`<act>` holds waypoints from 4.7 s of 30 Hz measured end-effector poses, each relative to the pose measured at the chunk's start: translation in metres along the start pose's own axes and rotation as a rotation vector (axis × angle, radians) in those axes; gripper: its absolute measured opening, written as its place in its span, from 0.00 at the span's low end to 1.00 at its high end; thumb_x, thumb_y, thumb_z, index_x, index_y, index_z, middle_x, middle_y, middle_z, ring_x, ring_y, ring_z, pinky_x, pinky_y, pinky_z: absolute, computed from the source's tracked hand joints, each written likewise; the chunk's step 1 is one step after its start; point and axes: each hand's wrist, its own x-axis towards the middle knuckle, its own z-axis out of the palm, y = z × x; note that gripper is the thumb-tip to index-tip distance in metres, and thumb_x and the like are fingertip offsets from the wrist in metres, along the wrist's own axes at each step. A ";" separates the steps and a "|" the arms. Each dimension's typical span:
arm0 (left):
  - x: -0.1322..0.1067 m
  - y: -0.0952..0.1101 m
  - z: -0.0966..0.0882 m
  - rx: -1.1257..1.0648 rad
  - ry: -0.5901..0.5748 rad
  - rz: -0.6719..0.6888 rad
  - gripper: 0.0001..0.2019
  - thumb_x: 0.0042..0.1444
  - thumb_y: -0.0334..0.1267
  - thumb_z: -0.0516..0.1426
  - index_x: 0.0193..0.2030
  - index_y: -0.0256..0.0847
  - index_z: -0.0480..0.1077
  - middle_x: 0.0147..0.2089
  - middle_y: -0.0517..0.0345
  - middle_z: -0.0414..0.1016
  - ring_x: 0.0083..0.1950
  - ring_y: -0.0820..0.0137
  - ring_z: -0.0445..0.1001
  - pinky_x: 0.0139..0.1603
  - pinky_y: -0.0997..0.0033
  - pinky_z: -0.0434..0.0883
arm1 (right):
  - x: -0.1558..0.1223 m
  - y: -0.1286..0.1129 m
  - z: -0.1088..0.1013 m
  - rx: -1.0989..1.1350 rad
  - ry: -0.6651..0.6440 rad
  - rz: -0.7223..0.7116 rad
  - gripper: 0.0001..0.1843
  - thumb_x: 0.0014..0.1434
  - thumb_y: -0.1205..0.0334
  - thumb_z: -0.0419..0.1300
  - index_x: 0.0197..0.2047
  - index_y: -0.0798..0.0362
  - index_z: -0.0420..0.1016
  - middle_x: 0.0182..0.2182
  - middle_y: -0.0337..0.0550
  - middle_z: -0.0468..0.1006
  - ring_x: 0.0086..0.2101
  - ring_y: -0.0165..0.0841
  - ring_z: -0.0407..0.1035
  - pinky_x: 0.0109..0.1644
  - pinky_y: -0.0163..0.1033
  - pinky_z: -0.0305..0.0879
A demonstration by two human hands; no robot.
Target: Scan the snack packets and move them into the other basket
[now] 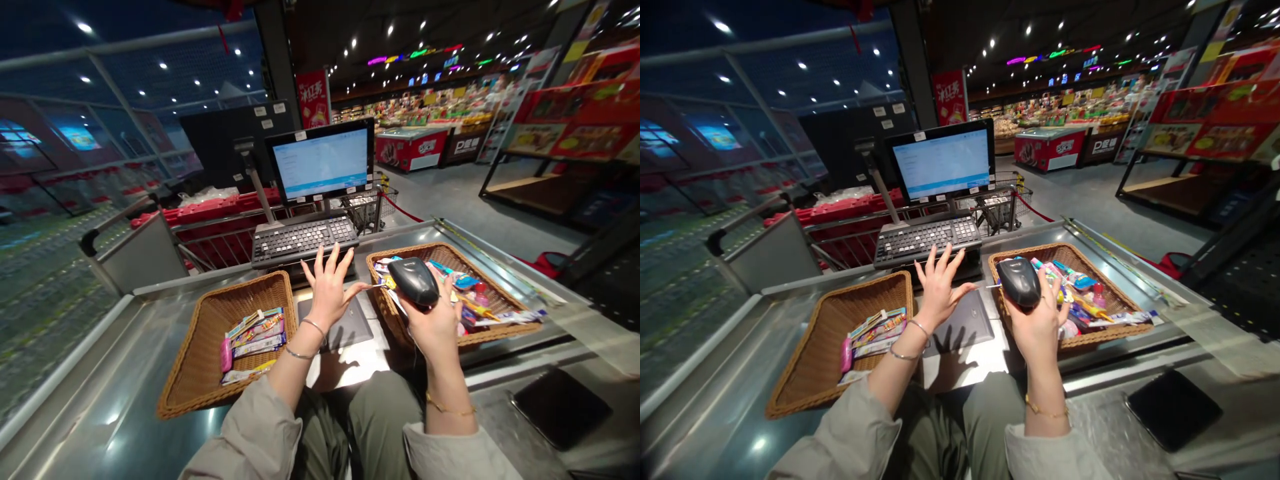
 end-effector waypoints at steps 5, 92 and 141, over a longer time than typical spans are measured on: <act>-0.023 -0.029 -0.021 0.037 -0.005 -0.058 0.37 0.58 0.59 0.58 0.72 0.53 0.57 0.76 0.48 0.53 0.77 0.44 0.43 0.68 0.21 0.39 | -0.008 -0.016 0.019 0.032 -0.073 -0.059 0.41 0.56 0.39 0.59 0.66 0.53 0.64 0.66 0.56 0.66 0.71 0.54 0.44 0.70 0.66 0.38; -0.162 -0.310 -0.031 0.520 -0.910 -0.110 0.08 0.57 0.30 0.60 0.35 0.46 0.81 0.45 0.50 0.83 0.54 0.59 0.72 0.68 0.39 0.50 | -0.061 -0.024 0.125 0.144 -0.566 -0.211 0.21 0.55 0.45 0.59 0.45 0.51 0.77 0.66 0.51 0.66 0.70 0.53 0.49 0.71 0.69 0.43; -0.070 -0.149 -0.062 0.208 0.008 -0.147 0.10 0.62 0.43 0.60 0.49 0.54 0.78 0.56 0.59 0.80 0.64 0.54 0.67 0.72 0.28 0.31 | -0.056 -0.022 0.110 0.195 -0.462 -0.196 0.22 0.57 0.48 0.59 0.52 0.49 0.76 0.65 0.51 0.69 0.70 0.51 0.49 0.71 0.66 0.43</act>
